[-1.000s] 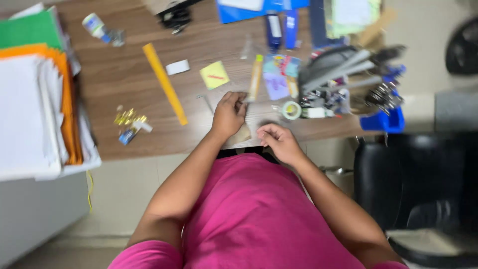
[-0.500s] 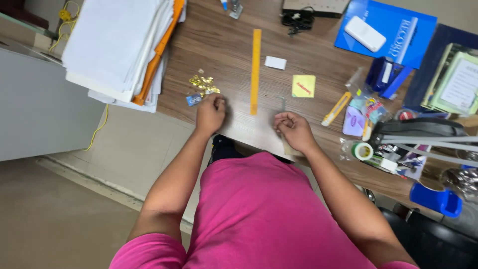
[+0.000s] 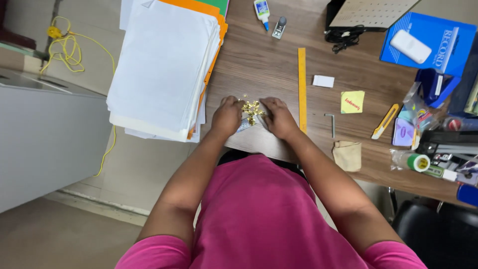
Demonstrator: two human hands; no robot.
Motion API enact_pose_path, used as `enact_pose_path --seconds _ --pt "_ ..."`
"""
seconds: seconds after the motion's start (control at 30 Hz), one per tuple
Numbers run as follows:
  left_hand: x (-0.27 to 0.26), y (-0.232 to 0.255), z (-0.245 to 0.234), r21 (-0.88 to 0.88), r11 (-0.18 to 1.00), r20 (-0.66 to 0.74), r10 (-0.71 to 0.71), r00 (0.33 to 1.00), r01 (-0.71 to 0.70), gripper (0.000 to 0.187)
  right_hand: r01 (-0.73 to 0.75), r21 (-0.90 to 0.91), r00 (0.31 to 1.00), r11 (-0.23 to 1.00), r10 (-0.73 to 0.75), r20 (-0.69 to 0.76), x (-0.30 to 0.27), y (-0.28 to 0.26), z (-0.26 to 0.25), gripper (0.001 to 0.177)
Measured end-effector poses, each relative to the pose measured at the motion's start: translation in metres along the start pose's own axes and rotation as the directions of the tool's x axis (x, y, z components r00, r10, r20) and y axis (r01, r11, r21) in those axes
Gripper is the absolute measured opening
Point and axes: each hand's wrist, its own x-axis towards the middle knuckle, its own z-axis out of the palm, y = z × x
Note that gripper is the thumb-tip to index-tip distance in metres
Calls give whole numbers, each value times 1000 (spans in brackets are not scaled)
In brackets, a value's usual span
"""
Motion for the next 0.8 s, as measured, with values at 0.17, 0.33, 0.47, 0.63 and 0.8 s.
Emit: enact_pose_path --seconds 0.17,0.33,0.47,0.63,0.8 --pt "7 -13 -5 23 999 173 19 985 -23 33 16 -65 996 998 -11 85 29 -17 7 51" --pt "16 -19 -6 -10 997 192 80 978 -79 40 79 -149 983 986 -52 174 41 -14 5 45" --pt "15 -25 0 -16 980 189 200 961 -201 48 97 -181 979 979 -61 195 40 -7 12 31" --pt "28 -19 -9 29 982 350 163 923 -184 32 31 -236 980 971 18 199 44 -4 19 23" --pt "39 -26 -1 38 985 407 139 903 -169 23 41 -311 993 950 -3 122 45 0 25 26"
